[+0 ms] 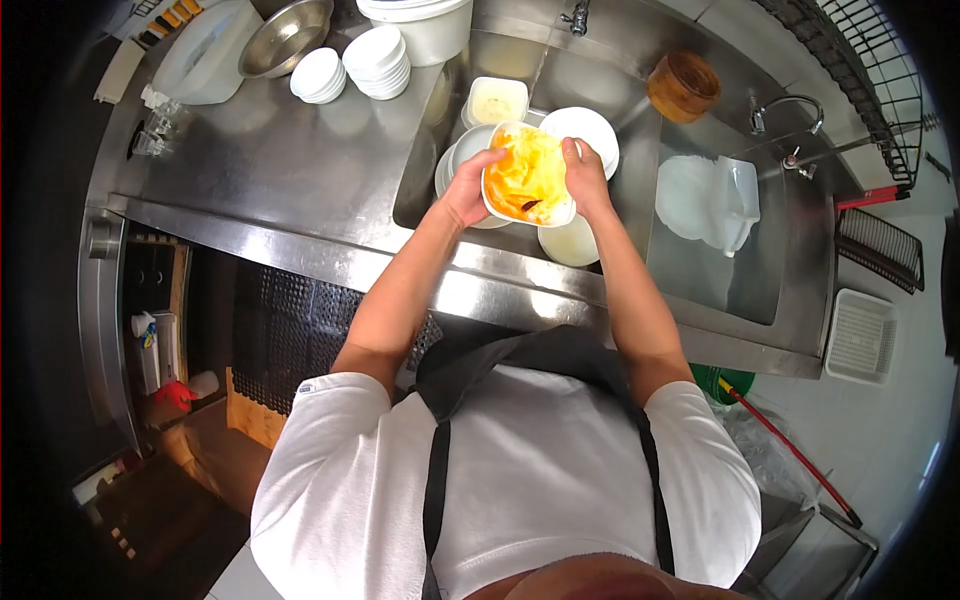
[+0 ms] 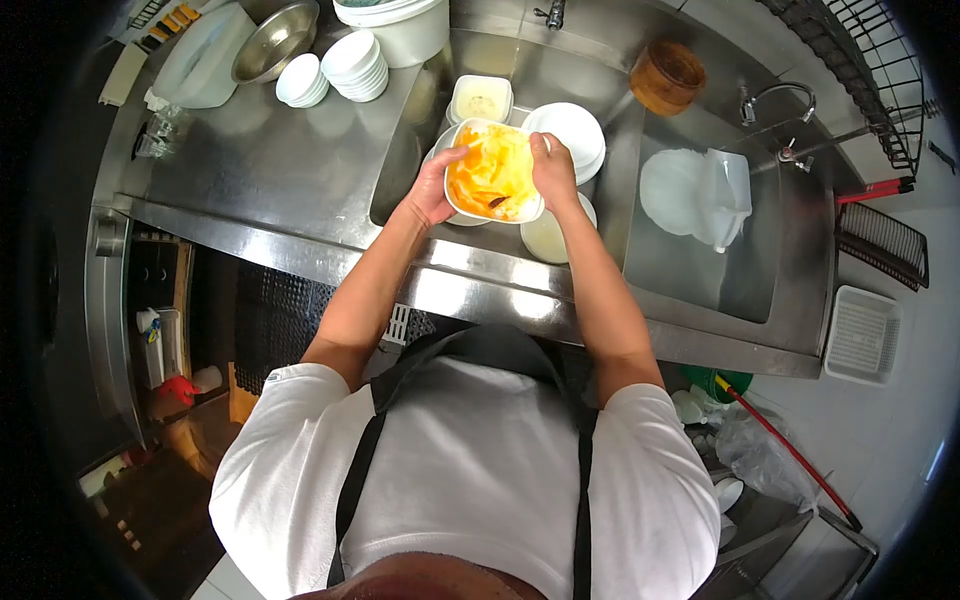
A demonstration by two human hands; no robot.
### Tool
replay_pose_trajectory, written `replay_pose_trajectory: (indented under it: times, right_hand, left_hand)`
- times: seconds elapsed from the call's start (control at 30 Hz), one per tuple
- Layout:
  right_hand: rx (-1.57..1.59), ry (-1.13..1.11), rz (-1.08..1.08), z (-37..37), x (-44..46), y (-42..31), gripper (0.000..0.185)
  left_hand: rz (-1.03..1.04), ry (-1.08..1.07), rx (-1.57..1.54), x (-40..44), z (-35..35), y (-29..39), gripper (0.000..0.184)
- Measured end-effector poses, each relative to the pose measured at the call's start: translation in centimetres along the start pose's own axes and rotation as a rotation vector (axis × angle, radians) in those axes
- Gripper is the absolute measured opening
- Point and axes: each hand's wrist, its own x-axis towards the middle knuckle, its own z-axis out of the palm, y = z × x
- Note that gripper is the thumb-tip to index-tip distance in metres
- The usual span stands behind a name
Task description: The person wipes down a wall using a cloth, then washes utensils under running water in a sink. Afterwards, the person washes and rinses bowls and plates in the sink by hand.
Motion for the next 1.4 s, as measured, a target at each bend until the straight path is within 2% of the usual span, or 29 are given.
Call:
replay_pose_trajectory:
  times: [0.1,0.17,0.27,0.37,0.4,0.5,0.53,0.63,0.67,0.7,0.77,0.83,0.87,0.97,1.0,1.13,1.23,1.27,1.3,1.37,1.4]
  right_hand:
    - [-0.125,0.077,-0.111,0.5,-0.4,-2.3,0.042]
    - [-0.250,0.160,-0.240,0.9,-1.1,-4.7,0.037]
    - [-0.485,0.292,-0.717,0.7,-3.8,-8.0,0.032]
    - [-0.634,-0.134,-0.491,2.4,-4.8,-6.3,0.035]
    - [-0.723,0.016,-0.548,3.4,-4.8,-5.4,0.033]
    - [-0.664,-0.279,-0.502,4.8,-3.3,-4.3,0.032]
    - [-0.633,-0.496,-0.365,5.0,-4.0,-5.5,0.024]
    - [-0.965,-0.684,-0.488,2.9,-4.0,-4.4,0.016]
    - [-1.152,-0.587,-0.490,2.7,-3.0,-4.3,0.013]
    - [-0.925,-0.456,-0.471,2.3,-2.9,-3.9,0.016]
    - [-0.778,-0.259,-0.617,4.0,-2.0,-2.0,0.015]
    - [-0.747,-0.468,-0.566,4.9,-2.6,-1.7,0.017]
    - [-0.712,-0.699,-0.376,4.2,-3.4,-3.1,0.018]
    - [-0.971,-0.648,-0.386,2.1,-2.3,-1.1,0.015]
    - [-0.777,-0.338,-0.514,2.6,-2.4,-0.2,0.015]
    - [-0.710,-0.551,-0.515,4.4,-3.9,-1.4,0.020]
    - [-1.036,-0.614,-0.216,2.8,-4.3,-3.8,0.022]
    - [-0.785,-0.349,-0.218,2.9,-3.9,-2.3,0.024]
    - [-0.829,-0.217,-0.504,2.7,-3.2,-1.0,0.024]
    - [-0.806,-0.364,-0.532,3.8,-2.9,-1.1,0.023]
    - [-0.816,-0.479,-0.455,3.6,-3.0,-1.3,0.024]
  left_hand:
    - [-0.027,0.089,0.118,0.1,-1.3,0.2,0.049]
    - [0.048,0.109,0.114,0.3,-2.0,-0.1,0.047]
    - [0.138,0.204,0.087,0.4,-2.2,-1.2,0.044]
    - [0.190,0.255,0.084,0.3,-1.5,-1.6,0.039]
    - [0.200,0.257,0.091,0.4,-1.1,-1.8,0.037]
    - [0.236,0.290,0.104,1.8,-2.2,-2.3,0.037]
    - [0.243,0.346,0.118,2.3,-2.7,-2.2,0.036]
    - [0.243,0.419,0.020,2.1,-4.5,-1.7,0.035]
    - [0.201,0.447,0.037,1.7,-4.1,-1.4,0.035]
    - [0.193,0.419,0.032,1.9,-4.7,-2.0,0.036]
    - [0.191,0.359,0.031,2.9,-5.4,-2.8,0.037]
    - [0.227,0.414,0.071,3.1,-5.3,-3.1,0.038]
    - [0.232,0.450,0.062,3.1,-5.4,-3.1,0.039]
    - [0.217,0.476,0.033,2.2,-5.1,-3.1,0.039]
    - [0.205,0.464,0.047,1.9,-4.6,-3.3,0.039]
    - [0.209,0.453,0.036,3.0,-5.0,-3.9,0.039]
    - [0.214,0.456,0.031,2.3,-4.1,-3.4,0.040]
    - [0.213,0.453,0.048,2.0,-3.6,-3.5,0.040]
    - [0.209,0.452,0.063,1.7,-3.2,-3.7,0.041]
    - [0.214,0.435,0.096,3.4,-4.8,-4.0,0.041]
    - [0.217,0.449,0.123,3.7,-5.4,-3.9,0.041]
